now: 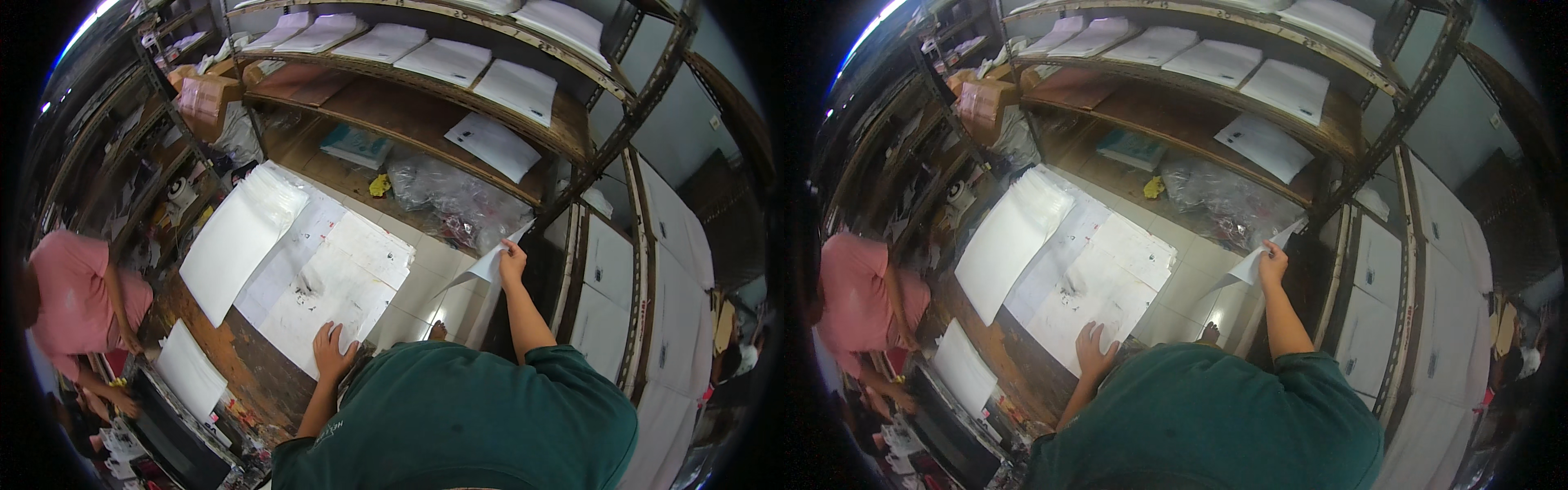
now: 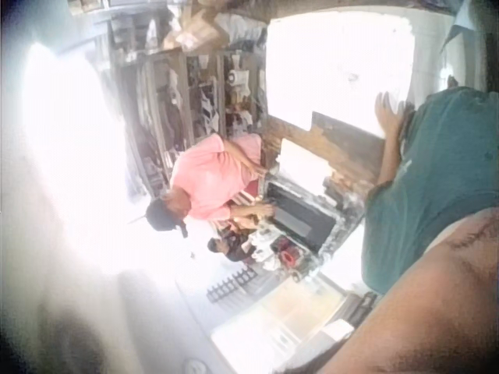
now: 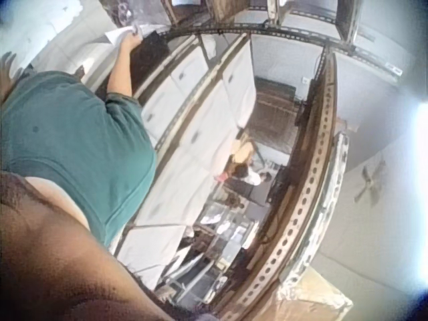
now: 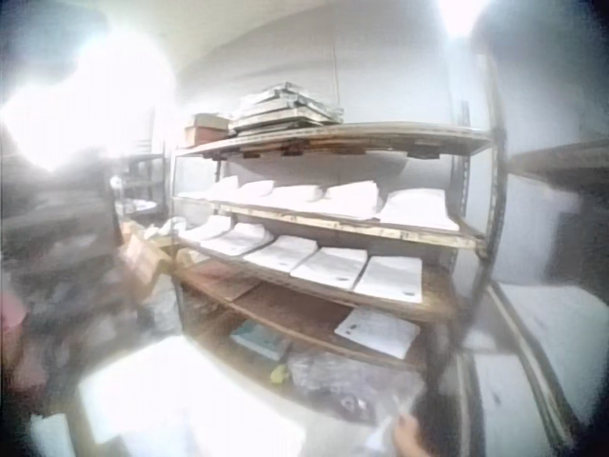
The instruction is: The person repeatedly picks up white sheets of paper from a workbench and places them onto a nearby metal shelving unit. They handle the sheets one at a time, moving them between the bench and the shelves in a repetitive cycle.
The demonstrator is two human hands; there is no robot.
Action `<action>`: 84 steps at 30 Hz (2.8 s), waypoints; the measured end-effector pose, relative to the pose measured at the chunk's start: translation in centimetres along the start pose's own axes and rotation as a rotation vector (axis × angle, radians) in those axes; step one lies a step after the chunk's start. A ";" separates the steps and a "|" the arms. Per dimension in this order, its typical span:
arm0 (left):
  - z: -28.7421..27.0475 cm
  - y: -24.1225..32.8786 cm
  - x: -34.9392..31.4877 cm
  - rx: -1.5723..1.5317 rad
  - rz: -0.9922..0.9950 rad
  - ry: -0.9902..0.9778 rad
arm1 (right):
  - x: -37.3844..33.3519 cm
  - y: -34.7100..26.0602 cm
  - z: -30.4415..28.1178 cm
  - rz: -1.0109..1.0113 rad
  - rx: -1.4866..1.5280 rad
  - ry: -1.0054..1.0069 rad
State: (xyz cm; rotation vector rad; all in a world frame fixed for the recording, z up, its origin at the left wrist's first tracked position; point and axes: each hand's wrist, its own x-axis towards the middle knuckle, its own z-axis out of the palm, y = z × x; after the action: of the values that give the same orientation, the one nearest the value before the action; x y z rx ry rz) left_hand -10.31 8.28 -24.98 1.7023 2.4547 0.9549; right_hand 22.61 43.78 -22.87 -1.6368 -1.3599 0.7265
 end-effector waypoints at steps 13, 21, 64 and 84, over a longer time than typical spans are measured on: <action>-0.3 0.0 -0.3 -0.004 -0.029 0.042 | -0.7 -2.0 2.2 0.104 0.335 -0.134; 0.1 -0.6 -0.5 -0.075 -0.113 0.145 | 0.4 -0.6 2.4 0.060 0.396 -0.180; -9.7 -11.6 8.5 -0.628 -1.078 1.594 | 13.9 -29.3 -21.9 -0.529 -0.502 -0.495; -6.9 9.2 24.8 -1.447 -0.554 0.898 | 21.7 -1.3 -68.1 -0.006 -0.776 0.553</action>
State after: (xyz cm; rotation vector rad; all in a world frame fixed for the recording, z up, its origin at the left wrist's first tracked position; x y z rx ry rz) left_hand -14.95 28.20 -6.86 0.0866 1.2615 2.6309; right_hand 85.27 47.90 11.33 -2.1957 -1.2857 -0.3229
